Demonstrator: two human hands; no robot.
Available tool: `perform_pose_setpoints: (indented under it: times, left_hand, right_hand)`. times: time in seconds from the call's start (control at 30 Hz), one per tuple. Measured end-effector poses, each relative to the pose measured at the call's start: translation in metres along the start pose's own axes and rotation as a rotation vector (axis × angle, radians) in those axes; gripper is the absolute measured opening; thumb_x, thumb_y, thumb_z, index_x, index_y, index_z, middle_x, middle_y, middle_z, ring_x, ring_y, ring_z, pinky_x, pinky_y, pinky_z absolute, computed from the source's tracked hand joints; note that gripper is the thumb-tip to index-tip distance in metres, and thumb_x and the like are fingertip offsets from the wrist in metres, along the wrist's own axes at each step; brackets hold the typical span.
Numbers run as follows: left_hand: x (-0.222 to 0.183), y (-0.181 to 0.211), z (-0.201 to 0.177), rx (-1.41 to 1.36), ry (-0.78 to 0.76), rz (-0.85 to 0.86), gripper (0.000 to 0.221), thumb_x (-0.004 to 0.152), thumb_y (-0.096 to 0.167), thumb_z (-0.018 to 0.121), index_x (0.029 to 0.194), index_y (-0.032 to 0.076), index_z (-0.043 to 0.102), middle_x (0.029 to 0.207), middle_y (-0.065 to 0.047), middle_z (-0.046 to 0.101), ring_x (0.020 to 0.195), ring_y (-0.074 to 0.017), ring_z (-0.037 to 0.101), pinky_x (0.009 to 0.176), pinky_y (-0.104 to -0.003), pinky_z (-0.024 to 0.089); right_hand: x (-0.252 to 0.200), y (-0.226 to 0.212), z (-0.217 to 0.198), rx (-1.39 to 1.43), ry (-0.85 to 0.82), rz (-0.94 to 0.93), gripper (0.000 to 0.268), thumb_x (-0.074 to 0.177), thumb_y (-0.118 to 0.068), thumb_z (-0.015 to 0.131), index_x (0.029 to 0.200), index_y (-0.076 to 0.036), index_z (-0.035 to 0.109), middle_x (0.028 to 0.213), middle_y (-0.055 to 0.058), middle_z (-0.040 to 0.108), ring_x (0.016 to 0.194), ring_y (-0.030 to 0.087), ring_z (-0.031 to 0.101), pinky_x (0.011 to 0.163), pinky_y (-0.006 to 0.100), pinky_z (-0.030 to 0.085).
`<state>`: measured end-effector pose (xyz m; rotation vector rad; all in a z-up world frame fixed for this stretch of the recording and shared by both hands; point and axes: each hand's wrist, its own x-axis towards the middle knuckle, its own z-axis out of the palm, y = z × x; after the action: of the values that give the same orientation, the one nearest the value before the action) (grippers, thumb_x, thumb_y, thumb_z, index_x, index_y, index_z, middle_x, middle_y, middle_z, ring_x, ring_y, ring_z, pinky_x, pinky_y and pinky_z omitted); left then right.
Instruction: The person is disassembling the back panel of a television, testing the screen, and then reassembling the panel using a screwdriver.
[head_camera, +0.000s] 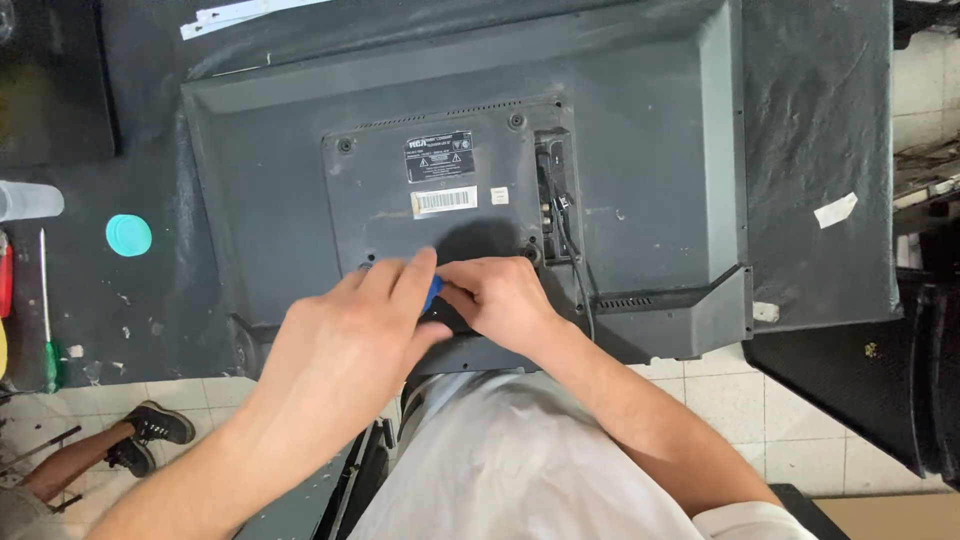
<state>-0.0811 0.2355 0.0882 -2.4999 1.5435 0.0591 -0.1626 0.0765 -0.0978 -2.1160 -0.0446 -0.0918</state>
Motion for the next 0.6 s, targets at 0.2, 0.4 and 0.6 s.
perform_pose_setpoints:
  times: [0.2, 0.4, 0.6]
  left_hand:
    - [-0.006, 0.001, 0.021, 0.012, -0.035, -0.026, 0.044, 0.122, 0.044, 0.063, 0.088, 0.019, 0.053, 0.060, 0.009, 0.047, 0.043, -0.0103, 0.049, 0.039, -0.033, 0.034]
    - [-0.003, 0.005, 0.017, -0.119, 0.086, -0.043, 0.035, 0.112, 0.047, 0.074, 0.114, 0.013, 0.065, 0.083, 0.002, 0.055, 0.062, -0.0137, 0.060, 0.045, -0.033, 0.046]
    - [-0.007, 0.009, 0.024, -0.014, 0.030, -0.091, 0.057, 0.120, 0.056, 0.064, 0.080, 0.018, 0.052, 0.054, 0.009, 0.045, 0.040, -0.0128, 0.046, 0.038, -0.035, 0.030]
  right_hand:
    - [0.000, 0.005, 0.014, -0.016, 0.089, 0.096, 0.018, 0.095, -0.031, 0.083, 0.092, -0.018, 0.070, 0.073, -0.006, 0.073, 0.065, 0.021, 0.070, 0.054, 0.038, 0.048]
    - [-0.006, 0.000, 0.007, 0.035, 0.048, 0.000, 0.020, 0.081, 0.002, 0.052, 0.076, -0.016, 0.045, 0.063, 0.001, 0.039, 0.066, 0.023, 0.027, 0.052, 0.038, 0.027]
    - [0.000, 0.009, 0.010, -0.011, 0.150, 0.101, 0.016, 0.083, -0.010, 0.076, 0.089, -0.019, 0.065, 0.066, -0.005, 0.061, 0.057, 0.021, 0.048, 0.051, 0.037, 0.038]
